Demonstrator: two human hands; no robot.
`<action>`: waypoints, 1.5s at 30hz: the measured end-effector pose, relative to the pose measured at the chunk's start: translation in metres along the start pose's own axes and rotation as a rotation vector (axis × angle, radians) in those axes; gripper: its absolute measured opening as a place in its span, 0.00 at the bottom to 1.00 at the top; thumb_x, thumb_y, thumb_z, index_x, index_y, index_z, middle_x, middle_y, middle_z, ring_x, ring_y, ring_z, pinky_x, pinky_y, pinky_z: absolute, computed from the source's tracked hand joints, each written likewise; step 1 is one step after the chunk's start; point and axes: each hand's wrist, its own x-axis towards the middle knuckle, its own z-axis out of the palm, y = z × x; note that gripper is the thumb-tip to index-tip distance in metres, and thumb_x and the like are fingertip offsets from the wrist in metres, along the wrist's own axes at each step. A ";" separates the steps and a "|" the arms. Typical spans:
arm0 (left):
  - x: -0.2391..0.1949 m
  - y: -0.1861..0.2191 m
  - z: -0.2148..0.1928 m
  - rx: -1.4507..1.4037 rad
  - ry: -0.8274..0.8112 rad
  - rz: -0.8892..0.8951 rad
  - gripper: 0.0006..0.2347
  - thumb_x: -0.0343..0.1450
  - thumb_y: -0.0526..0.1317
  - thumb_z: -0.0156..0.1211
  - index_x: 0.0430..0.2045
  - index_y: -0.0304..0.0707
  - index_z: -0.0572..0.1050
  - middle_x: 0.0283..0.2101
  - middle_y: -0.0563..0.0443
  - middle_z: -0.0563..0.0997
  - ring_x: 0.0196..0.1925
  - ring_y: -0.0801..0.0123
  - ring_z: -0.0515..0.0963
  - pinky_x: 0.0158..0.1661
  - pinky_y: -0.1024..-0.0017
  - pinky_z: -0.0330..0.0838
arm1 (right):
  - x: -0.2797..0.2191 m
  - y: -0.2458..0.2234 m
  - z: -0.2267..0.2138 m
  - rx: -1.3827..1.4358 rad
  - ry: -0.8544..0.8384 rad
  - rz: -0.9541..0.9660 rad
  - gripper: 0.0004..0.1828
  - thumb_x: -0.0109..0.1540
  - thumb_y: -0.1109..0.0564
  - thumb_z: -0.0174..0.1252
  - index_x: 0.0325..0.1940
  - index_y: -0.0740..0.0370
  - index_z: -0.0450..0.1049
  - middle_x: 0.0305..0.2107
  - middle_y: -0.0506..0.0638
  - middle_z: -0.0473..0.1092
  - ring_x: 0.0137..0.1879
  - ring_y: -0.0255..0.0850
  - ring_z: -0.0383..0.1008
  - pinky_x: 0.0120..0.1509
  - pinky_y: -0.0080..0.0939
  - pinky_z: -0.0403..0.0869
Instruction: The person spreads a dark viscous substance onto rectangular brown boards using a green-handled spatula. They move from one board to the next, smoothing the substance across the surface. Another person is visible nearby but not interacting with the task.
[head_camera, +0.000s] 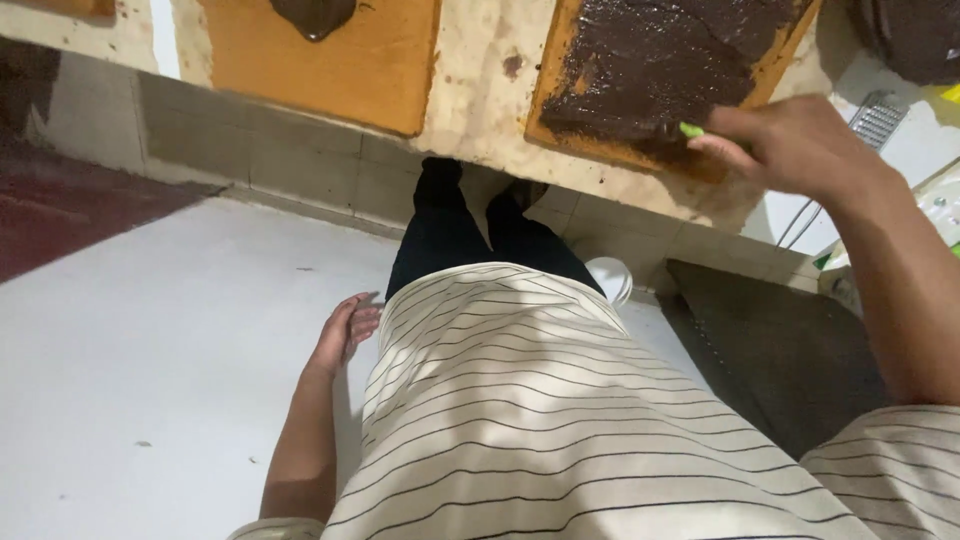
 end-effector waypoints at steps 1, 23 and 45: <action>-0.004 -0.005 0.002 0.032 -0.026 0.003 0.25 0.75 0.55 0.40 0.64 0.45 0.70 0.55 0.42 0.78 0.52 0.60 0.76 0.55 0.66 0.69 | 0.005 0.002 -0.008 -0.031 -0.132 0.118 0.19 0.75 0.36 0.41 0.40 0.45 0.67 0.15 0.44 0.61 0.20 0.37 0.65 0.33 0.38 0.70; -0.043 -0.036 0.029 -0.083 0.033 -0.042 0.29 0.70 0.60 0.42 0.67 0.51 0.68 0.58 0.42 0.75 0.57 0.60 0.74 0.55 0.65 0.68 | 0.003 0.040 -0.011 -0.337 -0.242 0.070 0.23 0.73 0.30 0.33 0.40 0.40 0.67 0.13 0.37 0.58 0.15 0.30 0.61 0.24 0.29 0.73; -0.047 -0.036 0.022 -0.141 0.056 -0.033 0.29 0.72 0.58 0.41 0.68 0.48 0.67 0.57 0.38 0.75 0.57 0.55 0.74 0.58 0.61 0.68 | 0.042 0.109 -0.049 -0.347 0.021 0.082 0.21 0.85 0.40 0.47 0.46 0.52 0.72 0.23 0.44 0.66 0.27 0.36 0.71 0.34 0.32 0.71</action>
